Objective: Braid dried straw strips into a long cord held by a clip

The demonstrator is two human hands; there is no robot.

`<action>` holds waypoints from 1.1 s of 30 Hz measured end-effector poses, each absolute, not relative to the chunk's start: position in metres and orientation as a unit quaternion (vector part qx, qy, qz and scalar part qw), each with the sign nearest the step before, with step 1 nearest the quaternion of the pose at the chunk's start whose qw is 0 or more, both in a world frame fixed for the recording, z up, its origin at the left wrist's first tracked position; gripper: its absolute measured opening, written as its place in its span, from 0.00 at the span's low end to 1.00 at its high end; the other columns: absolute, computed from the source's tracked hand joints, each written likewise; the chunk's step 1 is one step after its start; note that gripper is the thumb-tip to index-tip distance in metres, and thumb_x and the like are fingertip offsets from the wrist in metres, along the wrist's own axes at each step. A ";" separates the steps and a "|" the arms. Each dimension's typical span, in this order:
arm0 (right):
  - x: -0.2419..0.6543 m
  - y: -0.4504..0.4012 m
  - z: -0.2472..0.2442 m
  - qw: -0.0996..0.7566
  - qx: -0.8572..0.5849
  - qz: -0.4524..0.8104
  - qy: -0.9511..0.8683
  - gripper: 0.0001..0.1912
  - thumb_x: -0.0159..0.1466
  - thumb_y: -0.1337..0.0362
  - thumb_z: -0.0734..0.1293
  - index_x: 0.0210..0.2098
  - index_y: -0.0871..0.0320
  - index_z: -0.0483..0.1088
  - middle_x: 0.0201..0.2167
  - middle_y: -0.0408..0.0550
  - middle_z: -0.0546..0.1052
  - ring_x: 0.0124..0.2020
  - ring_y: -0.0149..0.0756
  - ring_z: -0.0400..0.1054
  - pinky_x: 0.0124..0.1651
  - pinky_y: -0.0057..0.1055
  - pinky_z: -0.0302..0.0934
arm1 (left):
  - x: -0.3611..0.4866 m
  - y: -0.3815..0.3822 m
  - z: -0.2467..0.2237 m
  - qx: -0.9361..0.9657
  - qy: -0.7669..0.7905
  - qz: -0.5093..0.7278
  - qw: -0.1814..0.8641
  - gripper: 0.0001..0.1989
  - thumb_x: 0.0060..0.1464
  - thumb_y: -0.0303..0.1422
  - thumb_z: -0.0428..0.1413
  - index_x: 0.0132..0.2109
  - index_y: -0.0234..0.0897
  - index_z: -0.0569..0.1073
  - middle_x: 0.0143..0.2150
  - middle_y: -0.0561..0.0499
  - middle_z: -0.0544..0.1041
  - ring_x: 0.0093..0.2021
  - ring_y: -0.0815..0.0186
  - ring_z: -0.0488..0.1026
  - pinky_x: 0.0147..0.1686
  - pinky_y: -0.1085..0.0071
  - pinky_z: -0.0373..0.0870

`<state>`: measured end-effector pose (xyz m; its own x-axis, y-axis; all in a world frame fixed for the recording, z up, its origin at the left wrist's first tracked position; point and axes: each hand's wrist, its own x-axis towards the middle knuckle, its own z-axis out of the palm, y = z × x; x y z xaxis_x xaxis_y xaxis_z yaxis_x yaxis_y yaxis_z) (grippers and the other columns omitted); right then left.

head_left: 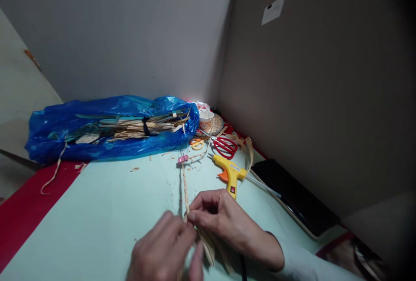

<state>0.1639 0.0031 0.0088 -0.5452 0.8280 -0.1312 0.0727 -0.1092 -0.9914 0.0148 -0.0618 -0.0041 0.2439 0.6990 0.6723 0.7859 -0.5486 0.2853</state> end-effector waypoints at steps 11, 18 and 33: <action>0.169 -0.001 0.008 0.280 -0.395 0.477 -0.733 0.09 0.62 0.63 0.64 0.30 0.62 0.73 0.24 0.45 0.75 0.26 0.30 0.65 0.29 0.24 0.56 | 0.004 -0.033 0.008 -0.474 -0.521 -0.363 -0.610 0.10 0.47 0.36 0.59 0.30 0.37 0.66 0.18 0.60 0.67 0.18 0.73 0.63 0.21 0.76 0.59; 0.172 -0.002 0.018 0.246 -0.402 0.412 -0.780 0.11 0.64 0.61 0.63 0.31 0.61 0.73 0.24 0.44 0.74 0.25 0.29 0.64 0.29 0.24 0.53 | 0.001 -0.044 0.013 -0.629 -0.588 -0.323 -0.393 0.16 0.57 0.37 0.50 0.25 0.36 0.72 0.22 0.56 0.66 0.23 0.69 0.63 0.26 0.74 0.58; 0.173 0.005 0.022 0.218 -0.402 0.387 -0.800 0.08 0.60 0.66 0.64 0.29 0.62 0.75 0.19 0.41 0.70 0.22 0.27 0.59 0.25 0.22 0.50 | 0.000 -0.036 0.005 -0.543 -0.572 -0.314 -0.528 0.12 0.51 0.39 0.51 0.24 0.38 0.62 0.21 0.60 0.55 0.23 0.71 0.51 0.22 0.75 0.48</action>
